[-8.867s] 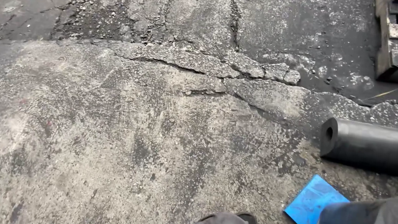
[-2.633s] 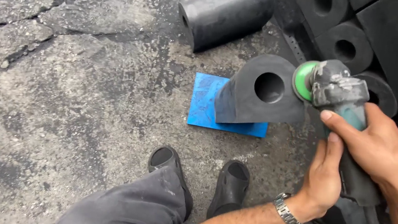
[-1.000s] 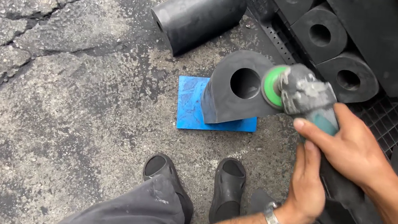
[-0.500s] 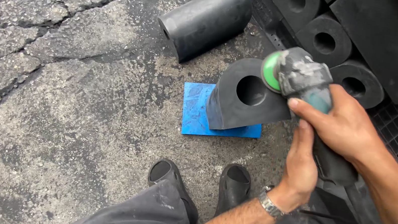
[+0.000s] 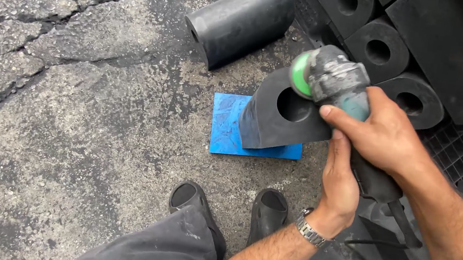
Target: Using an angle grinder to smooth and shape industrial rubber or plastic components.
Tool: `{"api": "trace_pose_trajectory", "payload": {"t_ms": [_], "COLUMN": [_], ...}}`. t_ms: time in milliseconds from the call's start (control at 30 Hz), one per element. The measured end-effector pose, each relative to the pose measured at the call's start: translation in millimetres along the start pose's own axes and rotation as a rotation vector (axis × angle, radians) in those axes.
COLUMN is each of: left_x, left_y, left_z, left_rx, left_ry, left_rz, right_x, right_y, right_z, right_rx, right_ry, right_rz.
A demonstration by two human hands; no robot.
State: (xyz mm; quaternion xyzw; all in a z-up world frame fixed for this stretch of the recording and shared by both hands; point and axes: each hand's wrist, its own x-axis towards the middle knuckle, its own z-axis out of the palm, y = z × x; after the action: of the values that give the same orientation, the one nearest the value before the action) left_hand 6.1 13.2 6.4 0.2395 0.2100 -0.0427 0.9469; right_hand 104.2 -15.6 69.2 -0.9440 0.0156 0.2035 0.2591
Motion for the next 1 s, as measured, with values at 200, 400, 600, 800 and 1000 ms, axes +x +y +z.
{"api": "trace_pose_trajectory", "payload": {"t_ms": [200,400,600,800,1000], "left_x": [1.7,-3.7,-2.3,71.4,36.1], "left_y": [4.7,0.4,58.4,76.8,24.6], "left_z": [-3.2,-3.0,-22.4,-48.4,-62.2], "left_rx": [-0.011,0.344,1.267,1.849,1.934], "left_ry": [0.075,-0.154,-0.114,0.110,-1.209], "left_rz": [0.137,-0.071,0.524,1.030,0.493], "right_x": [4.9,-4.7,-72.6,-109.8,-125.6], "right_y": [-11.7,72.0,150.0,190.8,212.1], "right_z": [7.1,-18.2,-18.9,8.2,32.9], "right_rx": [-0.077,0.258,0.645,0.990,1.109], "right_ry": [-0.087,0.069,0.287,0.363,0.330], "right_rz": [-0.091,0.067,0.088,0.205,0.270]}}
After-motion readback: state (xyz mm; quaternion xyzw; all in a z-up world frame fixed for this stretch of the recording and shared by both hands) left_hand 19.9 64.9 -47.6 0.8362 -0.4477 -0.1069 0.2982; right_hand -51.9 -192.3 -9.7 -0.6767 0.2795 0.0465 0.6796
